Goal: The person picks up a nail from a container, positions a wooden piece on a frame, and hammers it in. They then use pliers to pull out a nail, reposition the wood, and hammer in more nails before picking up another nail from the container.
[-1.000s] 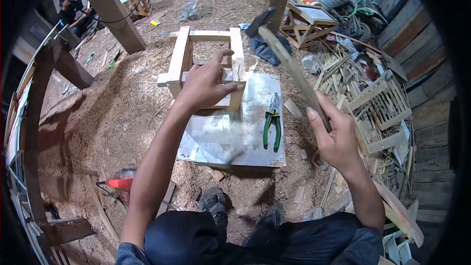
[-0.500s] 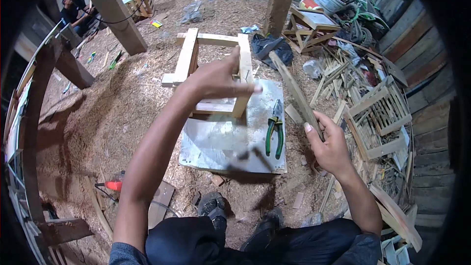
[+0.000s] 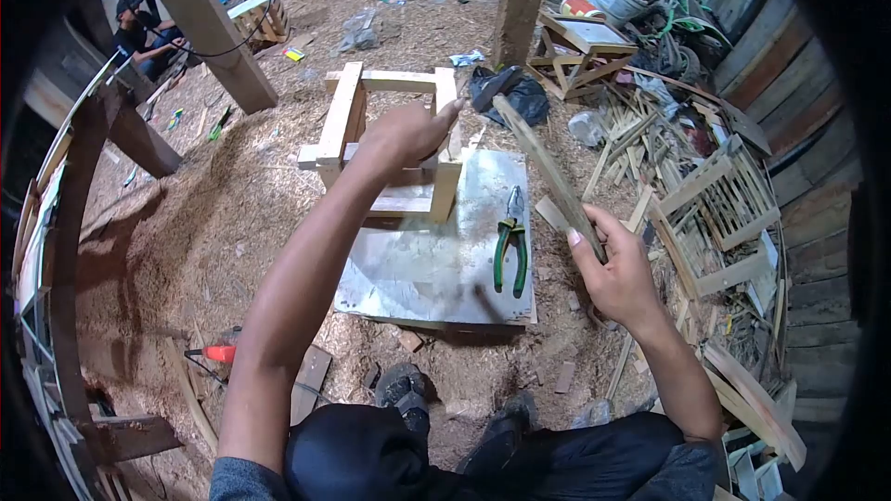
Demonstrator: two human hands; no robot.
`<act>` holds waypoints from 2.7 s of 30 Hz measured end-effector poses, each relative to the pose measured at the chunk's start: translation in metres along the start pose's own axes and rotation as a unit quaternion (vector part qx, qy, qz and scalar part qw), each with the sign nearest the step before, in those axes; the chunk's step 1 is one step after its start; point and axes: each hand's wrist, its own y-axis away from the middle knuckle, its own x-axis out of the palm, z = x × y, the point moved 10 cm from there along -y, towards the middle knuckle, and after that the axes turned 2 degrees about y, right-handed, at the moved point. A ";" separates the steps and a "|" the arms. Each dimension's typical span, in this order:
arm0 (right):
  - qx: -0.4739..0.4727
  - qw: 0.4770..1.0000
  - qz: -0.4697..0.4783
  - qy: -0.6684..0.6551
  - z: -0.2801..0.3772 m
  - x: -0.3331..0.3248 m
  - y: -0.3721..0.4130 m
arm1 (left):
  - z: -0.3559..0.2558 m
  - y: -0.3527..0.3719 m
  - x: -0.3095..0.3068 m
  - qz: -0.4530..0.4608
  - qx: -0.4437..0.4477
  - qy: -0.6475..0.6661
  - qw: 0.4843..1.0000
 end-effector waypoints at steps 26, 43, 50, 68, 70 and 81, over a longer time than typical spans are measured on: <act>-0.110 0.981 0.070 0.143 0.075 -0.002 -0.008 | 0.009 0.013 -0.004 -0.080 0.048 0.036 0.995; -0.068 0.990 0.030 0.122 0.070 -0.005 -0.003 | 0.008 0.012 -0.003 -0.032 -0.009 0.044 0.998; -0.055 0.991 0.033 0.118 0.064 -0.005 -0.005 | 0.006 0.016 -0.002 -0.017 -0.014 0.027 0.999; -0.059 0.992 0.003 0.110 0.069 -0.012 -0.003 | 0.006 0.016 -0.001 -0.007 -0.023 0.014 1.000; -0.077 0.982 0.094 0.146 0.066 0.005 -0.003 | 0.007 0.014 0.001 -0.010 -0.003 0.021 1.000; 0.034 0.990 0.134 -0.025 0.024 -0.005 -0.043 | 0.024 -0.010 0.017 0.005 -0.007 0.088 0.996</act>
